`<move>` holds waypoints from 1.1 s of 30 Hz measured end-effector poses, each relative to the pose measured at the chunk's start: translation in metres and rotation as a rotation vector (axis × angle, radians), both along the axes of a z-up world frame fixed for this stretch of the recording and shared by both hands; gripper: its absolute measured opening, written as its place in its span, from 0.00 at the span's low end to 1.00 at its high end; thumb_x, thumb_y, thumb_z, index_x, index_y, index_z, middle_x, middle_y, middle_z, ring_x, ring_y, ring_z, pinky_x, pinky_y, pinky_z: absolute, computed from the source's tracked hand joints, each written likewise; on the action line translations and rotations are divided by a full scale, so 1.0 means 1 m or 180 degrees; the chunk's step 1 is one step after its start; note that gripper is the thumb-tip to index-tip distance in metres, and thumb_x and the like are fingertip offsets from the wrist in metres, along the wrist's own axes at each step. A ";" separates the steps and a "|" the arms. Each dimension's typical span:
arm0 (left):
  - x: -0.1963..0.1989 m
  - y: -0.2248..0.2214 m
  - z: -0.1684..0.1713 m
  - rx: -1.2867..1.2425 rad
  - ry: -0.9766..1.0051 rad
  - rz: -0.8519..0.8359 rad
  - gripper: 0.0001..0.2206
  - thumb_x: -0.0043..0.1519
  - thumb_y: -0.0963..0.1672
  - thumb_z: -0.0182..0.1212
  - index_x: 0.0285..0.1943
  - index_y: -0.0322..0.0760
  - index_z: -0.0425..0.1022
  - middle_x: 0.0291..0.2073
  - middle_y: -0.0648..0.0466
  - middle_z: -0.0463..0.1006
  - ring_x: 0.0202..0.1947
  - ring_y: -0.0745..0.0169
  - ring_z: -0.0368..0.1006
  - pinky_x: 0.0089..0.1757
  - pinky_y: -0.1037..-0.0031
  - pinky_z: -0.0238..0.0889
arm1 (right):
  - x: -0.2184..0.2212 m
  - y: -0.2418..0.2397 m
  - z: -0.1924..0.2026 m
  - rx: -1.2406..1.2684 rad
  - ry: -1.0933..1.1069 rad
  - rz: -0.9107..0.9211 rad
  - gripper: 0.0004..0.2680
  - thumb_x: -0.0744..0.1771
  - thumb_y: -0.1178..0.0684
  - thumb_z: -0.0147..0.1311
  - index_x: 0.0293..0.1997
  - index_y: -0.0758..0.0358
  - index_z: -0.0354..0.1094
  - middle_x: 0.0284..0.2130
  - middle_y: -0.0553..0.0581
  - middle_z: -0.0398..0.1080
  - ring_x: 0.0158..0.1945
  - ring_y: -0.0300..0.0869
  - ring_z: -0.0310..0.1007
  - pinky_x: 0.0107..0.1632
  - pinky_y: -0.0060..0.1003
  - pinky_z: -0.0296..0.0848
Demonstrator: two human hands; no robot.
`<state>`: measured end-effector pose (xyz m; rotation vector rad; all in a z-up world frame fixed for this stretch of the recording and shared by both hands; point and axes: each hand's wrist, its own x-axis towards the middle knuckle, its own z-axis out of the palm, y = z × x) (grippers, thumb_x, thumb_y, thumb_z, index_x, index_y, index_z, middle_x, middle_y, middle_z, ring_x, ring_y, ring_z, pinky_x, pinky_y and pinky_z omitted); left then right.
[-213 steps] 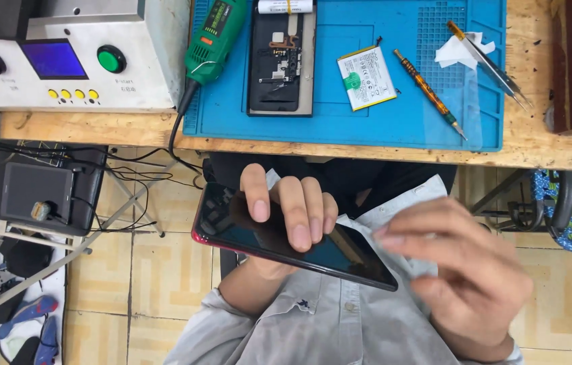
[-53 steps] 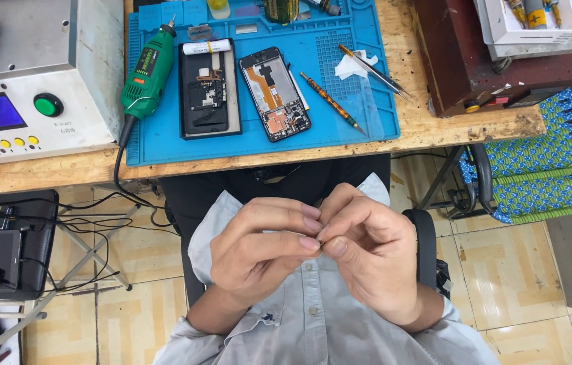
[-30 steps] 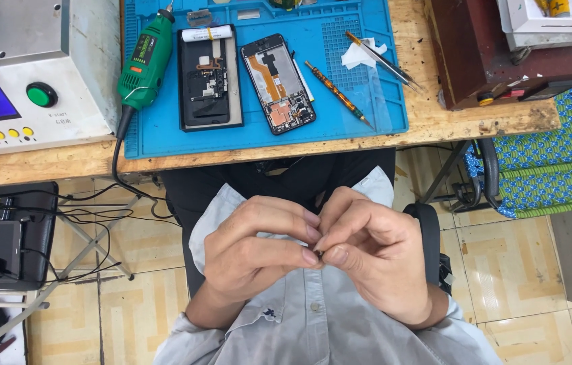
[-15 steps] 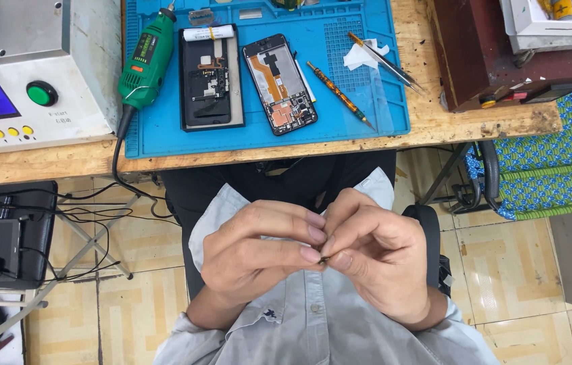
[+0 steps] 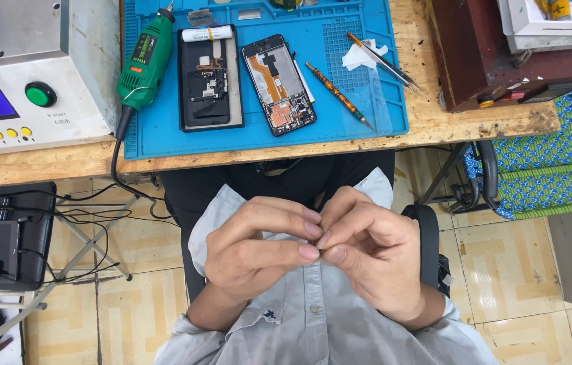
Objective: A technician is preparing a mobile phone frame by cleaning or applying adhesive along its edges using a precision tool.
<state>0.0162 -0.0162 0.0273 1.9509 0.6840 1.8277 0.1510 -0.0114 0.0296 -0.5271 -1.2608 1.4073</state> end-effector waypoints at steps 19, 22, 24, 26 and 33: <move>-0.010 0.015 -0.035 -0.0751 -0.1100 -0.0102 0.01 0.50 0.34 0.52 0.28 0.26 0.67 0.26 0.43 0.73 0.32 0.55 0.71 0.34 0.73 0.68 | -0.005 0.067 -0.032 0.0728 -0.2016 -0.1792 0.07 0.60 0.61 0.53 0.37 0.67 0.64 0.24 0.59 0.65 0.26 0.44 0.68 0.27 0.33 0.69; -0.010 0.015 -0.037 -0.0960 -0.1336 -0.0193 0.01 0.48 0.33 0.53 0.27 0.24 0.67 0.23 0.41 0.73 0.28 0.56 0.72 0.31 0.74 0.68 | 0.005 0.093 -0.039 0.1174 -0.3549 -0.2114 0.06 0.60 0.59 0.53 0.36 0.67 0.64 0.28 0.60 0.59 0.33 0.50 0.64 0.32 0.39 0.67; -0.010 0.014 -0.037 -0.1089 -0.1412 -0.0187 0.02 0.47 0.33 0.53 0.27 0.23 0.67 0.22 0.42 0.73 0.27 0.57 0.72 0.30 0.76 0.68 | 0.007 0.105 -0.048 0.1017 -0.4117 -0.1886 0.07 0.59 0.59 0.54 0.35 0.68 0.64 0.27 0.61 0.60 0.34 0.53 0.64 0.33 0.40 0.66; -0.010 0.016 -0.036 -0.1133 -0.1454 -0.0250 0.02 0.47 0.32 0.54 0.27 0.23 0.67 0.22 0.42 0.73 0.27 0.57 0.73 0.30 0.76 0.69 | 0.003 0.109 -0.045 0.0997 -0.4182 -0.1852 0.06 0.59 0.61 0.52 0.35 0.69 0.64 0.26 0.61 0.61 0.33 0.52 0.66 0.32 0.39 0.67; -0.012 0.012 -0.032 -0.1280 -0.1691 -0.0563 0.05 0.46 0.32 0.54 0.30 0.22 0.68 0.21 0.41 0.73 0.25 0.57 0.73 0.29 0.75 0.69 | 0.008 0.113 -0.048 0.0971 -0.4082 -0.2064 0.06 0.63 0.60 0.44 0.38 0.69 0.66 0.29 0.63 0.61 0.33 0.53 0.64 0.34 0.43 0.65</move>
